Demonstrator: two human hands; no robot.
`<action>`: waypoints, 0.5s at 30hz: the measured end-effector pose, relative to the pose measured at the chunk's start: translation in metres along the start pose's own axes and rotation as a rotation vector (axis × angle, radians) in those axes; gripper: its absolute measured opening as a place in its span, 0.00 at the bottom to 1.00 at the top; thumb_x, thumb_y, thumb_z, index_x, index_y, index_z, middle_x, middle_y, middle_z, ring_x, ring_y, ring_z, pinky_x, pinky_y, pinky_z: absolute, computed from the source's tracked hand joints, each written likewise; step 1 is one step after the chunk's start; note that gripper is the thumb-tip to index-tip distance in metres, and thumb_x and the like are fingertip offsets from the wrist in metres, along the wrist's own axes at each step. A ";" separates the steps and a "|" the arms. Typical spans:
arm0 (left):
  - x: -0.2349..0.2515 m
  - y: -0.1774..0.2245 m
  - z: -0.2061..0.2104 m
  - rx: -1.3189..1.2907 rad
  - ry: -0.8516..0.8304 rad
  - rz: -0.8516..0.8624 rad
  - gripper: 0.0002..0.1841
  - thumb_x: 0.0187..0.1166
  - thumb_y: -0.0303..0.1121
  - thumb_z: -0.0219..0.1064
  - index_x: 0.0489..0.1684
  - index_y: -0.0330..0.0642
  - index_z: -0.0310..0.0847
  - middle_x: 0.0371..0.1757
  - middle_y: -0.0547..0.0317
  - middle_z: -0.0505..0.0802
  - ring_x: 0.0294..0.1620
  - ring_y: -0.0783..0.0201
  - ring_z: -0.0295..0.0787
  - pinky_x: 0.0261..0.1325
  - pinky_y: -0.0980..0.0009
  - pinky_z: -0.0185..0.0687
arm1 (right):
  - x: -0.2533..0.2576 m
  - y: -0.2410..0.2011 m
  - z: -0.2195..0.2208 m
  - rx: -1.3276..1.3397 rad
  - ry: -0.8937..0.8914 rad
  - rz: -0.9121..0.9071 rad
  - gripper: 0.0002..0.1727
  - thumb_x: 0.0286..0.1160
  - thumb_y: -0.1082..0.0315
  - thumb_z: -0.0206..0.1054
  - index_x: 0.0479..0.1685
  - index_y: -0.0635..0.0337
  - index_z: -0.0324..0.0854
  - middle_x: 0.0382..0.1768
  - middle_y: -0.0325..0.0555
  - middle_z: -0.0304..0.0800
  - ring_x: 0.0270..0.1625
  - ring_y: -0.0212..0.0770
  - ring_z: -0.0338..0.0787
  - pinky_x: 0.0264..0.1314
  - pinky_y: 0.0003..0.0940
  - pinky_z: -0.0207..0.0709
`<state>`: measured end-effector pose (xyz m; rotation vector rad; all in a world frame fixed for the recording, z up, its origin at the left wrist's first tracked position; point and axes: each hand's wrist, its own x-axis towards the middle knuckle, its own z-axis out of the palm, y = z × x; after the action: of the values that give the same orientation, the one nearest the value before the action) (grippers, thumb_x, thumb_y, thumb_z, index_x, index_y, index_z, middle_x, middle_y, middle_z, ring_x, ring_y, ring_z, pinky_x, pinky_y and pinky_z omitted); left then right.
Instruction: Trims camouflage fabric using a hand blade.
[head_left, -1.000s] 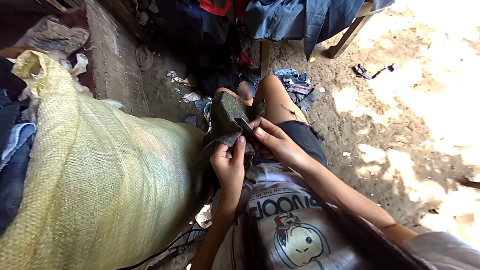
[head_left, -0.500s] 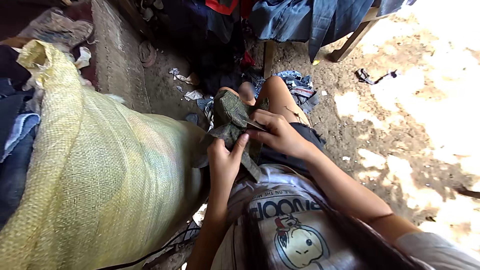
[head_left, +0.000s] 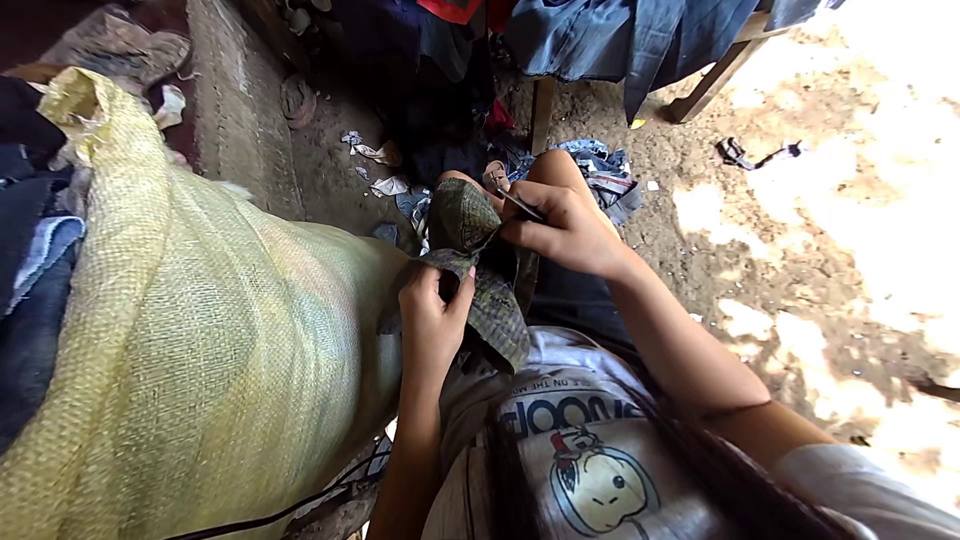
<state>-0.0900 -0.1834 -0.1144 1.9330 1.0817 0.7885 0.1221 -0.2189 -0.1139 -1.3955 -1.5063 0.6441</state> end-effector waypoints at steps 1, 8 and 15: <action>0.001 0.000 0.000 0.013 0.006 0.003 0.09 0.77 0.30 0.71 0.45 0.32 0.86 0.37 0.57 0.91 0.40 0.79 0.86 0.48 0.79 0.82 | 0.000 0.001 0.001 0.000 0.000 0.012 0.06 0.70 0.63 0.63 0.27 0.52 0.77 0.25 0.33 0.76 0.25 0.24 0.73 0.26 0.22 0.63; -0.002 -0.006 0.009 0.009 0.124 0.067 0.14 0.74 0.41 0.74 0.38 0.36 0.86 0.35 0.63 0.89 0.38 0.83 0.85 0.45 0.83 0.80 | -0.016 0.000 0.009 0.141 0.029 0.025 0.07 0.70 0.65 0.63 0.26 0.54 0.74 0.18 0.35 0.71 0.17 0.26 0.68 0.16 0.20 0.57; 0.006 0.002 0.015 0.058 0.270 0.123 0.17 0.72 0.42 0.78 0.35 0.36 0.82 0.31 0.63 0.87 0.34 0.82 0.84 0.39 0.83 0.79 | -0.021 -0.003 0.013 0.174 -0.036 0.024 0.12 0.77 0.62 0.67 0.25 0.54 0.76 0.15 0.30 0.71 0.16 0.22 0.69 0.16 0.18 0.59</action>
<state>-0.0745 -0.1835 -0.1191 1.9967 1.1627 1.1224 0.1070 -0.2371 -0.1225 -1.2763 -1.4280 0.7995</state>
